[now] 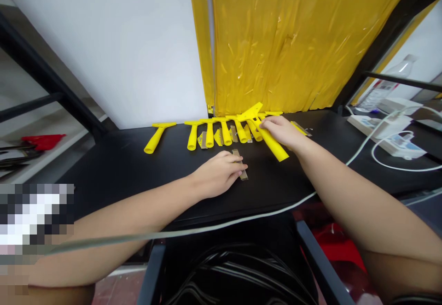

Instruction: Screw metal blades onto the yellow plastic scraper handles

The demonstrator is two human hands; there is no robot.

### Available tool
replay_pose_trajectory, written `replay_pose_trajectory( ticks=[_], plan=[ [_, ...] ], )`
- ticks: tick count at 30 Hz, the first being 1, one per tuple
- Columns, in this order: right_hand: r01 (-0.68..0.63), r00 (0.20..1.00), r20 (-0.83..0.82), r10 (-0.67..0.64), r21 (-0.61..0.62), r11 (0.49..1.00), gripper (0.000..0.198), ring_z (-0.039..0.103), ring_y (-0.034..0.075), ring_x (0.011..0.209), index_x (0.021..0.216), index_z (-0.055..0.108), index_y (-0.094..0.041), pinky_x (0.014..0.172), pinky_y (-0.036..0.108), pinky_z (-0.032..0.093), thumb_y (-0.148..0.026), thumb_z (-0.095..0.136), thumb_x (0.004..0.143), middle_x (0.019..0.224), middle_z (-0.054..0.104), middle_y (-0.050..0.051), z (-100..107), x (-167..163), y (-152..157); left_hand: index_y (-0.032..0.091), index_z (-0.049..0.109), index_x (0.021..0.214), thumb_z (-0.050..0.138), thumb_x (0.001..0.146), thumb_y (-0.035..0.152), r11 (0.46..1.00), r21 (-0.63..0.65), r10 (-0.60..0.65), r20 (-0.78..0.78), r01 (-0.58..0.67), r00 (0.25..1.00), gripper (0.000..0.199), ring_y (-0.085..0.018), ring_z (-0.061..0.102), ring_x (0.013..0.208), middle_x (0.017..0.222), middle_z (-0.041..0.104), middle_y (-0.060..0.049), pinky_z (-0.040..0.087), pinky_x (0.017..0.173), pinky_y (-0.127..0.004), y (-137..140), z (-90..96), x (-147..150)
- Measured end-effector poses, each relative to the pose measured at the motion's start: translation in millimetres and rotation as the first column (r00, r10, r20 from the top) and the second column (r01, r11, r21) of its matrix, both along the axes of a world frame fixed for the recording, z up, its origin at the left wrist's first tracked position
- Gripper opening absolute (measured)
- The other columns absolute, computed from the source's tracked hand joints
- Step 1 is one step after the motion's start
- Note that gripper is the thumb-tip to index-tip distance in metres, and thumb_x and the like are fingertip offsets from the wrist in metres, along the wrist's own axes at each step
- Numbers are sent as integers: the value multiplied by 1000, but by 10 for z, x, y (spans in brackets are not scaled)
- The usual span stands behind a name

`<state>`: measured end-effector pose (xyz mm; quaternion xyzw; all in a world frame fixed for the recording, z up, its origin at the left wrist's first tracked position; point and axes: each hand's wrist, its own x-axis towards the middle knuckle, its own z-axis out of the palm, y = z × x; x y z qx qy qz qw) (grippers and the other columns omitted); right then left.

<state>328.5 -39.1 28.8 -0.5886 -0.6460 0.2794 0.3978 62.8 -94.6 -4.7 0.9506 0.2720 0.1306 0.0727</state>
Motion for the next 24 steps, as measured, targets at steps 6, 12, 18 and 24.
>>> replay_pose_trajectory(
  ticks=[6, 12, 18, 24],
  plan=[
    [-70, 993, 92, 68, 17, 997, 28, 50, 19, 65, 73, 65, -20, 61, 33, 34, -45, 58, 82, 67, 56, 1, -63, 46, -32, 18, 78, 128, 48, 107, 17, 997, 18, -72, -14, 72, 997, 37, -24, 67, 132, 138, 75, -11, 52, 115, -43, 26, 48, -108],
    [-55, 989, 135, 55, -2, 998, 27, 50, 19, 67, 73, 65, -20, 62, 33, 34, -44, 58, 83, 68, 56, 0, -69, 72, -34, 21, 80, 123, 51, 104, 15, 999, 26, -35, -14, 35, 999, 35, -24, 70, 130, 136, 77, -10, 54, 114, -43, 6, 105, -475],
    [-86, 987, 133, 86, -10, 996, 26, 50, 19, 67, 73, 63, -21, 64, 34, 34, -44, 57, 82, 68, 54, 0, -77, 63, -40, 21, 80, 125, 50, 105, 22, 999, 14, 53, -26, -52, 998, 36, -26, 68, 134, 141, 74, -11, 55, 115, -46, 20, 85, -852],
    [-114, 992, 58, 113, 19, 993, 22, 51, 20, 69, 72, 57, -22, 65, 34, 35, -41, 55, 82, 70, 55, 1, -102, 68, -11, 20, 79, 126, 51, 103, 19, 998, 2, 66, -4, -66, 998, 36, -28, 67, 136, 141, 73, -14, 54, 116, -48, 4, 82, -767]
  ],
)
